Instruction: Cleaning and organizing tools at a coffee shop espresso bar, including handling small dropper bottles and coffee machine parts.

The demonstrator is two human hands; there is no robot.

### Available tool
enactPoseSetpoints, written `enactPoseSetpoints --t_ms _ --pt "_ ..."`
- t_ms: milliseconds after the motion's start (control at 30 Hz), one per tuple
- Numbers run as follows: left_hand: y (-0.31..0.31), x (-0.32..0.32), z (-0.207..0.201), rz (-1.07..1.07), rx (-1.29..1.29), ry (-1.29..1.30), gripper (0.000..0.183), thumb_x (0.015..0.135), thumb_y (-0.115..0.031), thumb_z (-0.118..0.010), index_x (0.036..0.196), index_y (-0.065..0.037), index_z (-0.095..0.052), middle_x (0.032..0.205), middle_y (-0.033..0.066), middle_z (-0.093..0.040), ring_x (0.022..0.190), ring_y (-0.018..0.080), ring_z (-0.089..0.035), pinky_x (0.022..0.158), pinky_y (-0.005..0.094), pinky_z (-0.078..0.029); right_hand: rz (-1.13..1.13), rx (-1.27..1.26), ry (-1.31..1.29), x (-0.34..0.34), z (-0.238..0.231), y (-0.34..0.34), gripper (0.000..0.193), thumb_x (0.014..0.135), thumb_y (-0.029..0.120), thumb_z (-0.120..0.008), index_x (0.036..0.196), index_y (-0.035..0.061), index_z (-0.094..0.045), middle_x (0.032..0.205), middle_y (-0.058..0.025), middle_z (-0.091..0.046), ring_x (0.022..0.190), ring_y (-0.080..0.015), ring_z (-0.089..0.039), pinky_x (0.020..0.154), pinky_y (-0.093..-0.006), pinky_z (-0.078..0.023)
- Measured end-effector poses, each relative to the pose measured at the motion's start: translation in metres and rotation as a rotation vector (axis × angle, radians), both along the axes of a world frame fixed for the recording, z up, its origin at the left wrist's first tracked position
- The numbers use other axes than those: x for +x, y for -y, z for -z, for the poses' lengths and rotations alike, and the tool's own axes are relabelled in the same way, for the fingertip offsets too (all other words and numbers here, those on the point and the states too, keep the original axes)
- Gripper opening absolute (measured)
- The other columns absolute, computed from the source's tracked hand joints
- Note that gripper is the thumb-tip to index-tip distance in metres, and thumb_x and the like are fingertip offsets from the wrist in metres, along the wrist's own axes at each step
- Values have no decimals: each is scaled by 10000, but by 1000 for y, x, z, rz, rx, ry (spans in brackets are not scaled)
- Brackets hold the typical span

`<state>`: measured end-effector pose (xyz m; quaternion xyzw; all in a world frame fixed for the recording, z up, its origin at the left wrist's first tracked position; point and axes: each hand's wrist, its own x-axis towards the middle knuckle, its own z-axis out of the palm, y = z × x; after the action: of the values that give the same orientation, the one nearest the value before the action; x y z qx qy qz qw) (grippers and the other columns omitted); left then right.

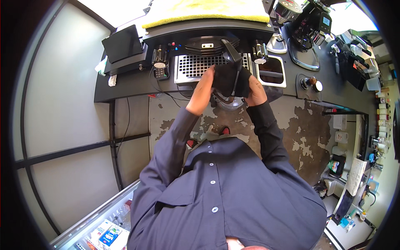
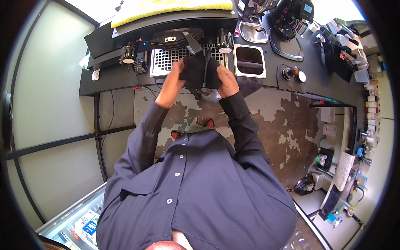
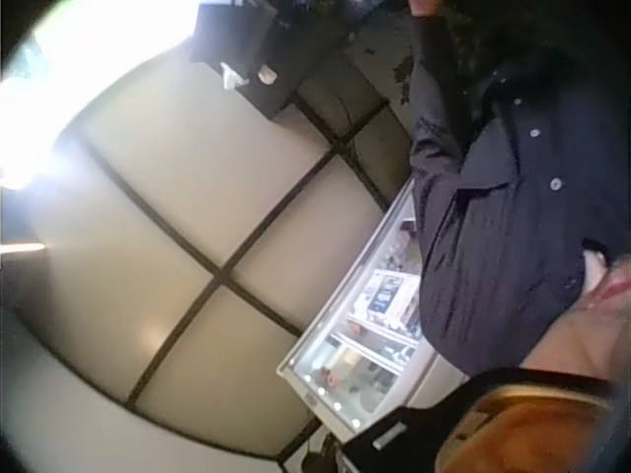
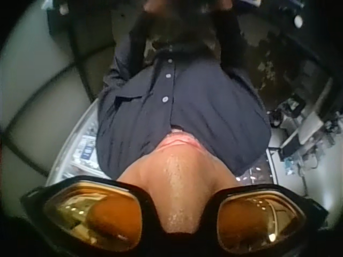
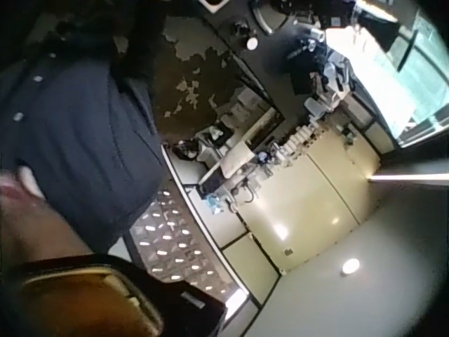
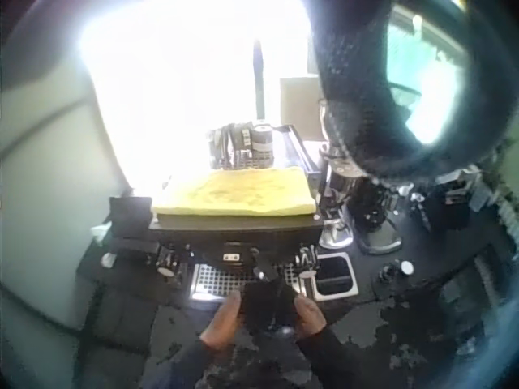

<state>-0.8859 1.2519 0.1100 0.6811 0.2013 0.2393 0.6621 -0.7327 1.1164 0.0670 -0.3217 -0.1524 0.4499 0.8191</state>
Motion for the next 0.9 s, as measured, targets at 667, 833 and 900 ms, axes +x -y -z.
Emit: enactPoseSetpoints --t_ms 667,833,900 --pt "84 6 4 -262 215 -149 373 1034 -216 -514 1322 17 -560 1044 87 -672 904 104 -584 811 273 -483 428 -433 532 -68 21 16 287 958 73 -619 1226 -28 -620 1112 -84 -684 988 -111 -629 854 -260 -503" --pt "67 27 -21 -251 105 -153 378 1007 -234 -563 1313 -12 -576 979 171 -701 767 122 -614 715 297 -510 397 -391 439 -44 -21 -1 285 971 107 -607 1221 -29 -617 1085 -94 -693 945 -115 -631 843 -260 -502" --pt "70 24 -23 -219 85 -133 390 1027 -238 -542 1308 31 -561 962 69 -680 824 87 -571 748 260 -493 421 -461 511 -54 -17 6 286 969 105 -608 1225 -22 -617 1080 -91 -694 948 -115 -632 845 -265 -504"
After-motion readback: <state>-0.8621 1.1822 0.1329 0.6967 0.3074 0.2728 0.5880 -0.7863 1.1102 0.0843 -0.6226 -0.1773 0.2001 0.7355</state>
